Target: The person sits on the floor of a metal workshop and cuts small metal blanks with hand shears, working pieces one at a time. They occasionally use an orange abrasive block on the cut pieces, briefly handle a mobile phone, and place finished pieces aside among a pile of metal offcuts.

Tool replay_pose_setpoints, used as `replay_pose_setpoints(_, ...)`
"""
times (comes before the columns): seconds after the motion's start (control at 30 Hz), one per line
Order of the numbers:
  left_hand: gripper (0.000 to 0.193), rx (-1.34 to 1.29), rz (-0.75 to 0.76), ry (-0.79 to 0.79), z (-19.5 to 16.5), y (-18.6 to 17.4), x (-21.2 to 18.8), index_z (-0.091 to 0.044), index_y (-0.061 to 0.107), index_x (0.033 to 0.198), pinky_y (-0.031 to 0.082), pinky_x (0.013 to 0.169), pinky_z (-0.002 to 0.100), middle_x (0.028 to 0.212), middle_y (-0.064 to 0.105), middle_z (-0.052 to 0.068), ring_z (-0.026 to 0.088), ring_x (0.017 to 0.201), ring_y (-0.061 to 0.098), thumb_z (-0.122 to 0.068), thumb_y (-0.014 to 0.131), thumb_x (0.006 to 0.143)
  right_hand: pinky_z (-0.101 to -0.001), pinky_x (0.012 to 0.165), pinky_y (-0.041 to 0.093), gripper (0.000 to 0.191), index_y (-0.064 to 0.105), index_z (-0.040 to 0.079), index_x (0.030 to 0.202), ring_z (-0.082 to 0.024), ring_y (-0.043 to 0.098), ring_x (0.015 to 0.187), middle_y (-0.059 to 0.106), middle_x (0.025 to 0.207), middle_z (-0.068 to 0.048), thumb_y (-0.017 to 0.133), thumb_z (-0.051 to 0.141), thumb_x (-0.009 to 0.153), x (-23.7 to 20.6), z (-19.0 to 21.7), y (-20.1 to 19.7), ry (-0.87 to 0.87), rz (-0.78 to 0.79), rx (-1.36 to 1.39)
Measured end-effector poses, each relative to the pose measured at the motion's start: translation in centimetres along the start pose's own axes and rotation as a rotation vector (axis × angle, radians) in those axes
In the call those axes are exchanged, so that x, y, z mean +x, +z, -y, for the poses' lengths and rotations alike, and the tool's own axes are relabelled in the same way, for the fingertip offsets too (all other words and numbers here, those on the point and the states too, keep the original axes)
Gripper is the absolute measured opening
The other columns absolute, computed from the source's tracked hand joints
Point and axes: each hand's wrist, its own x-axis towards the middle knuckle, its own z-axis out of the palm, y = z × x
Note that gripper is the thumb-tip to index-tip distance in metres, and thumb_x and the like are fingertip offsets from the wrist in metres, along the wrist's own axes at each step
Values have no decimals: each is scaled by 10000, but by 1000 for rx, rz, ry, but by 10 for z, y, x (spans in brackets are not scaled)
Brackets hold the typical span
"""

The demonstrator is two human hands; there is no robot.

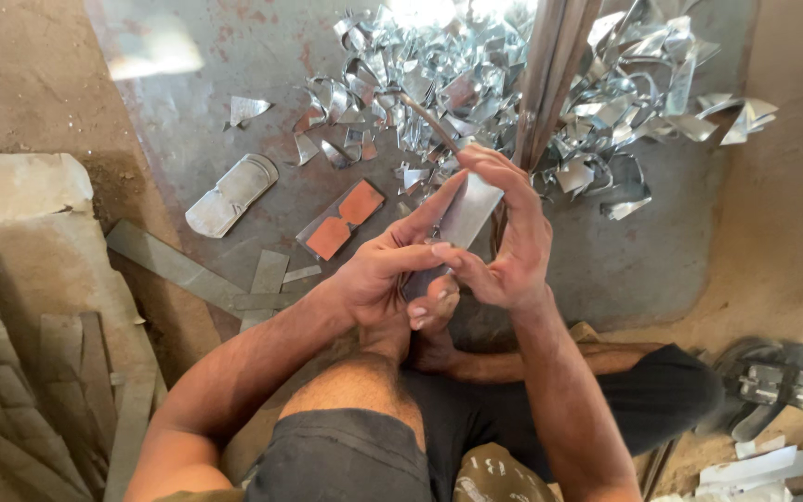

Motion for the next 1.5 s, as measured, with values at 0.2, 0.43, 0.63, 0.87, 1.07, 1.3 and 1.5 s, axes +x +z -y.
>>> replay_pose_setpoints(0.2,691,905,-245,386,-55,6,38,-245,244,1679,534,520,286,821,674,80,113,605,612,-16,545,1100,-410,1107,443,855,293,22,1564,-296,455,1461,421,1582,-179,810,162,897,-83,-11,9,457,-227,-433)
replay_pose_setpoints(0.43,652,902,-164,425,-77,-9,86,-234,252,1626,573,539,281,1344,640,-4,89,735,654,15,515,1083,-392,953,504,619,519,25,1401,-272,566,1064,568,1167,-174,784,50,842,-178,37,-1,849,-194,-21)
replay_pose_setpoints(0.63,666,952,-127,392,-57,-10,95,-255,260,1664,588,533,260,1336,679,53,77,745,658,-5,542,1115,-396,1154,384,266,725,-1,1165,-280,529,1397,586,1487,-206,591,133,979,-182,32,-6,782,-58,133)
replay_pose_setpoints(0.87,680,945,-186,356,-55,-12,91,-282,280,1669,589,547,255,1240,702,64,69,731,651,-18,539,1099,-411,1175,379,256,718,-2,1179,-290,516,1427,575,1511,-199,588,132,1004,-178,24,4,736,-88,88)
replay_pose_setpoints(1.07,665,941,-161,398,-55,-8,90,-278,281,1637,579,532,254,1409,621,11,66,730,652,-4,515,1078,-430,1191,361,279,711,-10,1214,-302,468,1467,540,1541,-193,605,136,1000,-180,23,3,722,-82,78)
replay_pose_setpoints(1.3,668,958,-160,362,-58,-8,89,-287,279,1652,582,528,255,1287,683,48,65,729,645,-13,528,1096,-430,1220,312,359,659,0,1331,-290,417,1508,467,1616,-174,600,151,1011,-181,24,3,727,-107,90)
replay_pose_setpoints(1.5,678,994,-175,313,-64,-6,92,-298,292,1660,579,518,252,1145,711,67,66,704,643,-22,545,1095,-437,1160,266,542,528,54,1480,-271,371,1414,332,1686,-162,638,193,967,-172,15,4,864,-136,164)
